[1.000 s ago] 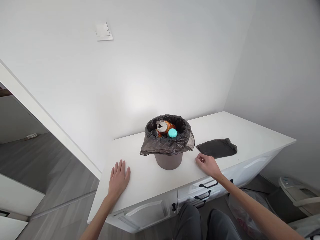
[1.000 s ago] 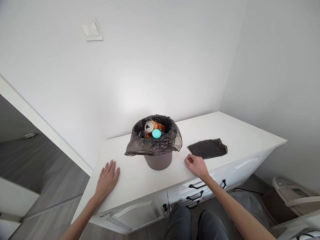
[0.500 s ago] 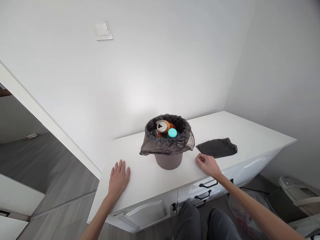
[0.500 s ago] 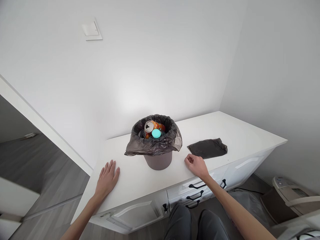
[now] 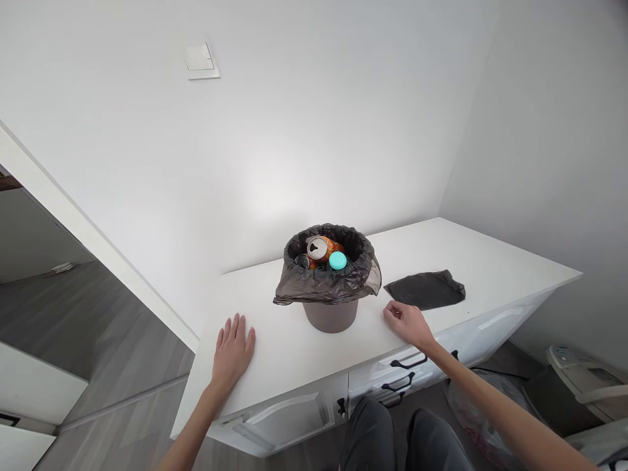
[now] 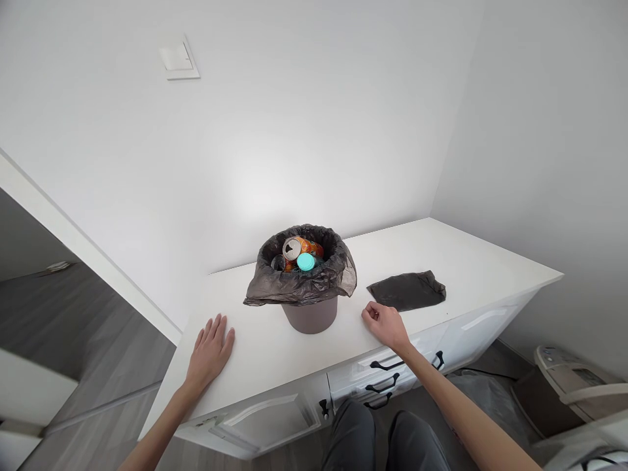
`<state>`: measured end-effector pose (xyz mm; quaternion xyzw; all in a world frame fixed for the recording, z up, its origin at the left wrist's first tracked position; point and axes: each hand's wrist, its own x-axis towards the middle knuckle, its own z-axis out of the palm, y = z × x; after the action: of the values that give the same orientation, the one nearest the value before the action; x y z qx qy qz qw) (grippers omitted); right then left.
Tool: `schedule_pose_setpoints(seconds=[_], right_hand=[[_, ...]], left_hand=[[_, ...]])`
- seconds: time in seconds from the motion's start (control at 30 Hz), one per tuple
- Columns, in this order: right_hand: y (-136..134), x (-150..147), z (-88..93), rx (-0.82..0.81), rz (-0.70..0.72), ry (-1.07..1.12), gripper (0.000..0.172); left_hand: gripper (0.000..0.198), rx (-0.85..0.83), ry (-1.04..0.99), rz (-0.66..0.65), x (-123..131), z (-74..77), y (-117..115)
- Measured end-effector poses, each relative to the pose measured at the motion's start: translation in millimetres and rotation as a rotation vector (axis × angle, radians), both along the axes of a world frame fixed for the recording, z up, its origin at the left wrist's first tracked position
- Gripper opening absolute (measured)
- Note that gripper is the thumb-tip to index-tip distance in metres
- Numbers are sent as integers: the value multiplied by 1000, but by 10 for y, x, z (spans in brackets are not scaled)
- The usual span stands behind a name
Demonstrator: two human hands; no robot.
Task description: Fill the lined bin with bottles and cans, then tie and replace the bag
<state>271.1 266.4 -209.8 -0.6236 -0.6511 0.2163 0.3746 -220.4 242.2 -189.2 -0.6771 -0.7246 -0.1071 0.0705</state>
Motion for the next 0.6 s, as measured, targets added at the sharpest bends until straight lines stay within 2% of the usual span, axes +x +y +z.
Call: schedule_pose_setpoints(seconds=[0.6], right_hand=[[-5,-4,7,5,-3,-5,25]], left_hand=[[71,5,1,-4,-4,0,-6]])
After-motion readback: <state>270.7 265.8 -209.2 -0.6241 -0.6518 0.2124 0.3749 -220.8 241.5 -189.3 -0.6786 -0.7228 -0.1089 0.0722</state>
